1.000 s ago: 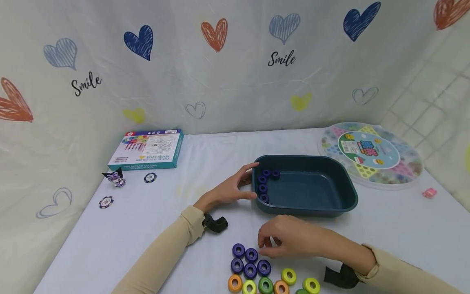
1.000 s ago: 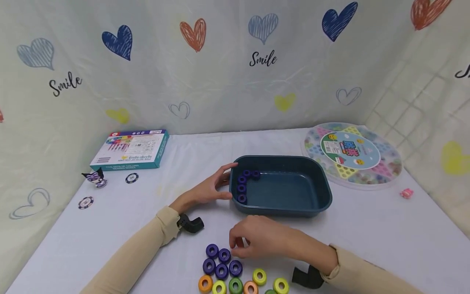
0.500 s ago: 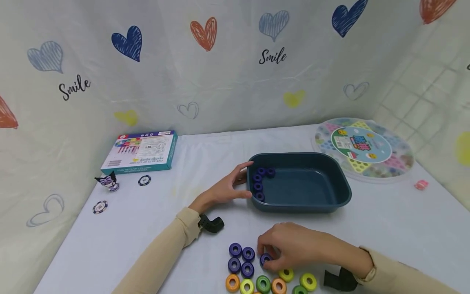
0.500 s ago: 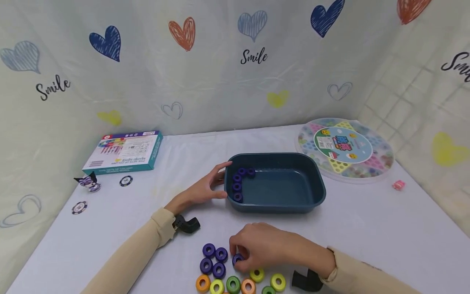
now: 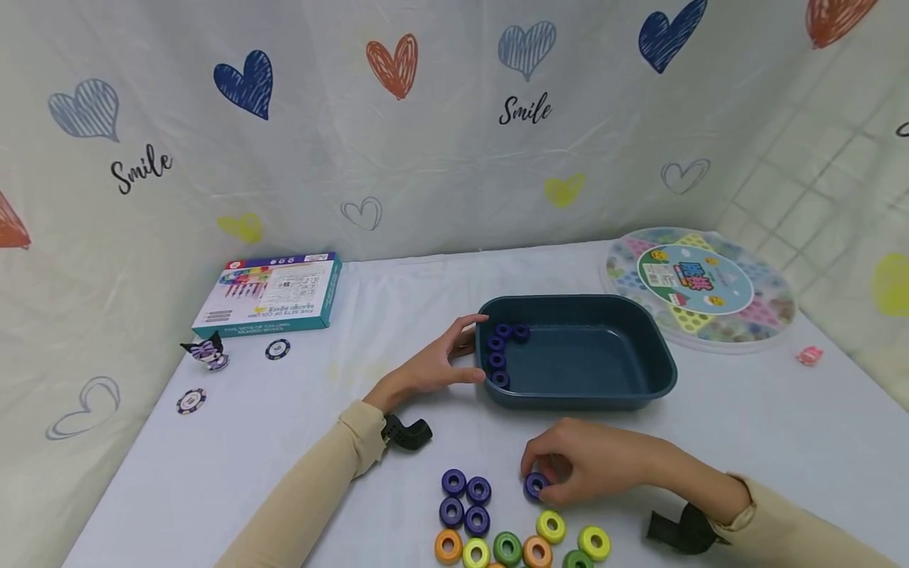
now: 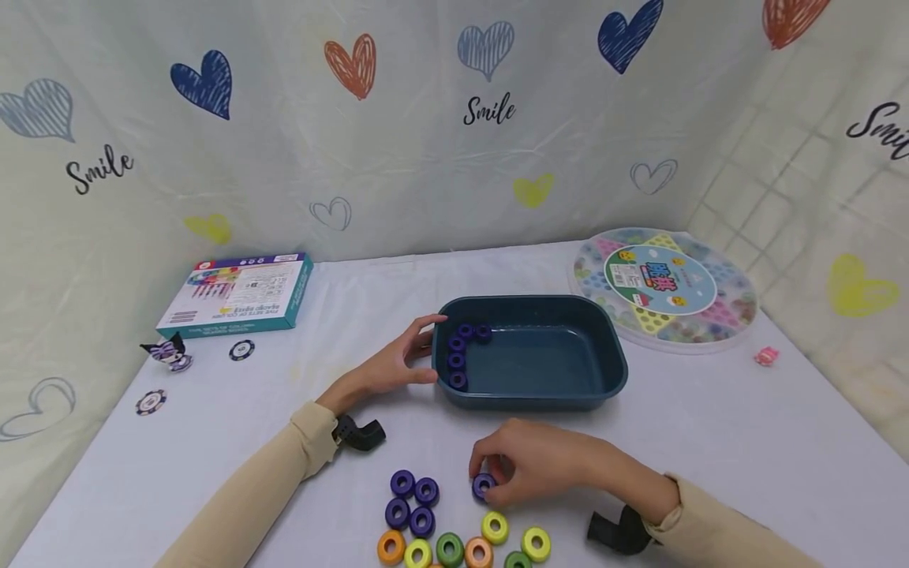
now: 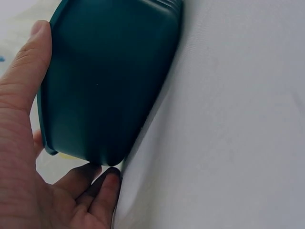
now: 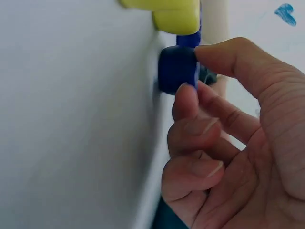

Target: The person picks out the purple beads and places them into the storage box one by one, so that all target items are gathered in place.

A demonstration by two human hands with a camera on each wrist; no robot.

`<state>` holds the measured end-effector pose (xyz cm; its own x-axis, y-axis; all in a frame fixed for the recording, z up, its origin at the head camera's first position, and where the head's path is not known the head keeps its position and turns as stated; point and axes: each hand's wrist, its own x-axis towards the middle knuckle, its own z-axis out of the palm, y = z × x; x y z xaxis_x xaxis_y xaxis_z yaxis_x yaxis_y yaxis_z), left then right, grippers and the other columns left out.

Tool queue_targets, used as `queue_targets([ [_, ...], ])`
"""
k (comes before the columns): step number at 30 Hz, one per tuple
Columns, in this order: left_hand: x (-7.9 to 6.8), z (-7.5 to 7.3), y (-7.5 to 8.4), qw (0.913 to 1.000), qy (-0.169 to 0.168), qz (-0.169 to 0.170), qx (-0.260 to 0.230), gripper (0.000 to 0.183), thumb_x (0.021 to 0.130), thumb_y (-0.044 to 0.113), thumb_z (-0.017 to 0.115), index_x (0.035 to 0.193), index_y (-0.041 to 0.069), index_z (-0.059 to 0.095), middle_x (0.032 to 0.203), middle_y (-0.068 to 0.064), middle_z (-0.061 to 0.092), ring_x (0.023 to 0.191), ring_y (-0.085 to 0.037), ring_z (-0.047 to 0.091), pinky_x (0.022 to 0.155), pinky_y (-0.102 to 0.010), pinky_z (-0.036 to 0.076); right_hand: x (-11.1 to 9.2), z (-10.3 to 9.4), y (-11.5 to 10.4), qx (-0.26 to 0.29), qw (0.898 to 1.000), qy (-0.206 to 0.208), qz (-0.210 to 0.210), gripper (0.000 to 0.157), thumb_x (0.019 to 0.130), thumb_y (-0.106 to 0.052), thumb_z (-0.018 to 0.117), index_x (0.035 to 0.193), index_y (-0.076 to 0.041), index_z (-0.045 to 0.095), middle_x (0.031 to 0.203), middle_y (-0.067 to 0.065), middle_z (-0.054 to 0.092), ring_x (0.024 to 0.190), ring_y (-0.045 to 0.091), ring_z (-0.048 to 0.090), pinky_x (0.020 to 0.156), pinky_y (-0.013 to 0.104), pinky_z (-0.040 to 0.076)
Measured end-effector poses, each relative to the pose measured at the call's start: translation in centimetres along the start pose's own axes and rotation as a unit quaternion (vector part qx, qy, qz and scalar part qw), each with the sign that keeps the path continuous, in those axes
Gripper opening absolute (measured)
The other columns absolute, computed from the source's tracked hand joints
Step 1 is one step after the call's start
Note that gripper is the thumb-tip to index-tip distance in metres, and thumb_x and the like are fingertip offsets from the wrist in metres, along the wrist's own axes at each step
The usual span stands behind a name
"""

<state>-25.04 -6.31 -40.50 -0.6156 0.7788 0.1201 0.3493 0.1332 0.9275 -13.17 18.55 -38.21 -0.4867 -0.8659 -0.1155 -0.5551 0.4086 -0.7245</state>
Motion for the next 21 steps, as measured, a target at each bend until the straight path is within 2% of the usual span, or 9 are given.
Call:
queue_targets([
  [6,0.3,0.1,-1.9,0.9999,0.01,-0.013,0.002,0.082,0.076,0.044,0.069,0.137,0.02,0.021,0.144,-0.014,0.026,0.129,-0.021,0.03,0.105,-0.037,0.027,-1.1,-0.5,1.1,0.052,0.999,-0.001,0.015,0.017,0.085,-0.026,0.063,0.102,-0.024,0.06,0.066,-0.015,0.052,0.055,-0.003,0.044,0.048,0.013,0.037],
  [10,0.5,0.1,-2.6,0.9998,0.017,-0.006,0.007,0.082,0.075,0.045,0.069,0.137,0.017,0.021,0.144,-0.011,0.027,0.13,-0.018,0.029,0.105,-0.035,0.027,-1.8,-0.9,1.8,0.069,0.997,0.005,0.032,0.018,0.085,-0.025,0.063,0.103,-0.023,0.06,0.066,-0.014,0.053,0.054,-0.002,0.044,0.048,0.014,0.038],
  [13,0.4,0.0,-2.1,0.9999,0.015,-0.001,-0.002,0.083,0.076,0.04,0.07,0.137,0.013,0.021,0.144,-0.015,0.026,0.13,-0.022,0.029,0.105,-0.038,0.026,-2.1,-0.8,2.3,0.086,0.996,0.005,0.028,0.022,0.084,-0.024,0.065,0.105,-0.021,0.059,0.068,-0.013,0.054,0.053,-0.003,0.044,0.046,0.014,0.037],
  [18,0.0,0.0,-0.3,0.9999,0.001,0.003,-0.013,0.081,0.079,0.032,0.07,0.135,0.004,0.019,0.142,-0.023,0.024,0.13,-0.03,0.028,0.105,-0.044,0.025,-2.3,-0.5,2.8,0.102,0.994,0.01,0.03,0.026,0.082,-0.025,0.067,0.106,-0.019,0.059,0.069,-0.012,0.056,0.053,-0.003,0.044,0.045,0.014,0.038],
  [21,-0.1,0.1,0.3,0.9999,0.0,0.001,-0.01,0.08,0.08,0.031,0.069,0.135,0.002,0.019,0.142,-0.025,0.023,0.13,-0.031,0.027,0.105,-0.045,0.024,-2.4,-0.7,2.5,0.103,0.994,0.01,0.037,0.026,0.082,-0.027,0.067,0.105,-0.019,0.06,0.069,-0.012,0.056,0.053,-0.003,0.045,0.045,0.014,0.038],
])
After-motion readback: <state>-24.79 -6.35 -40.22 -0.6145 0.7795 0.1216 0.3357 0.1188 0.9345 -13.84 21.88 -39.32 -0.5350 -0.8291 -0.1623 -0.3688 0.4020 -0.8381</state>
